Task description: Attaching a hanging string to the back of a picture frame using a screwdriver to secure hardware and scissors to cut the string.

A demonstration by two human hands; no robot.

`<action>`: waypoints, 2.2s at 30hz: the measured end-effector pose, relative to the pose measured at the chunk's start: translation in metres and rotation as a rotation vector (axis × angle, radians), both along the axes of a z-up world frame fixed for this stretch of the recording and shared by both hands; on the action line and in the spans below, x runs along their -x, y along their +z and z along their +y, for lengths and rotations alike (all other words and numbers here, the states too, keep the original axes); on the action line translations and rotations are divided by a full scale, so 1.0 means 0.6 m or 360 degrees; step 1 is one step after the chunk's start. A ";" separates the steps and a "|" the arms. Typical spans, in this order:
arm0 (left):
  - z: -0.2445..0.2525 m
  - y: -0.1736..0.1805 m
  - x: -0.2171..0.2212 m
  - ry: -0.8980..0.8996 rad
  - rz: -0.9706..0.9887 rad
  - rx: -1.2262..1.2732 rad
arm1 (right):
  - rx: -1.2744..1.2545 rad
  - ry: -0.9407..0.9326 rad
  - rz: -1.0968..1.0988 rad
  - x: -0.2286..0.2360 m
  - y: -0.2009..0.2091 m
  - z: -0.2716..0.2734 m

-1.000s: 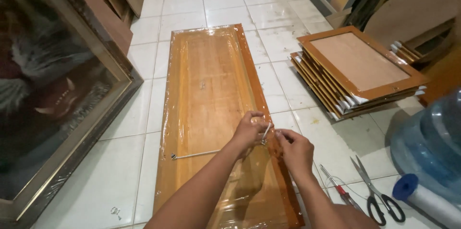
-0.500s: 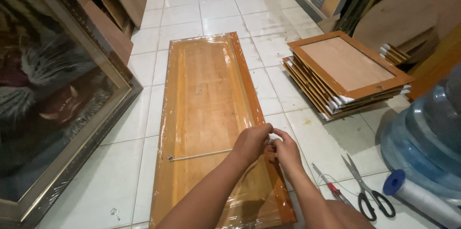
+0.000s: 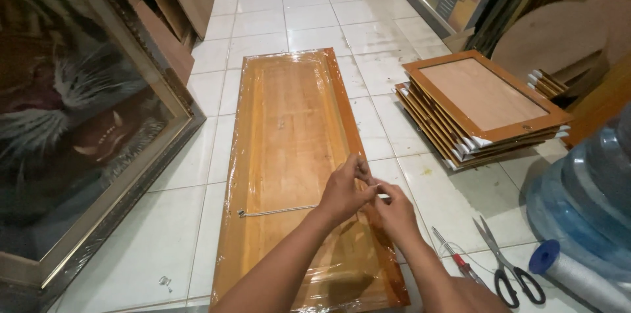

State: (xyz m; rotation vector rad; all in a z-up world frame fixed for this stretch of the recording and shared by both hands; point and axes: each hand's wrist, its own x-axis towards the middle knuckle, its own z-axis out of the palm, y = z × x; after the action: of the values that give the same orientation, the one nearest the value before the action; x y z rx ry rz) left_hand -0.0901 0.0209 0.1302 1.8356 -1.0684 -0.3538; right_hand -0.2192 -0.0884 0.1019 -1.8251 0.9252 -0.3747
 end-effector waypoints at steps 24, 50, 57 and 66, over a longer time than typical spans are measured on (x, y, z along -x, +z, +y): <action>0.232 -0.210 0.076 0.0419 -0.0924 -0.0642 | 0.0363 0.0289 0.0528 0.086 0.069 0.113; 0.386 -0.150 0.135 -0.0241 -0.1057 -0.0394 | 0.0473 0.0193 0.0262 0.068 0.003 0.128; 0.375 -0.156 0.132 -0.0197 -0.1121 -0.0385 | 0.0559 0.0282 -0.0095 0.050 -0.048 0.105; 0.270 -0.060 0.132 0.0295 -0.0164 -0.0080 | 0.0163 0.0270 -0.0012 0.025 -0.030 0.077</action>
State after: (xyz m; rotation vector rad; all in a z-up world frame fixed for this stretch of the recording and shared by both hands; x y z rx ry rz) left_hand -0.1691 0.1831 0.0942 1.9981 -0.9557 -0.1793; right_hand -0.2345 -0.0420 0.0840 -1.9786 0.7511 -0.3273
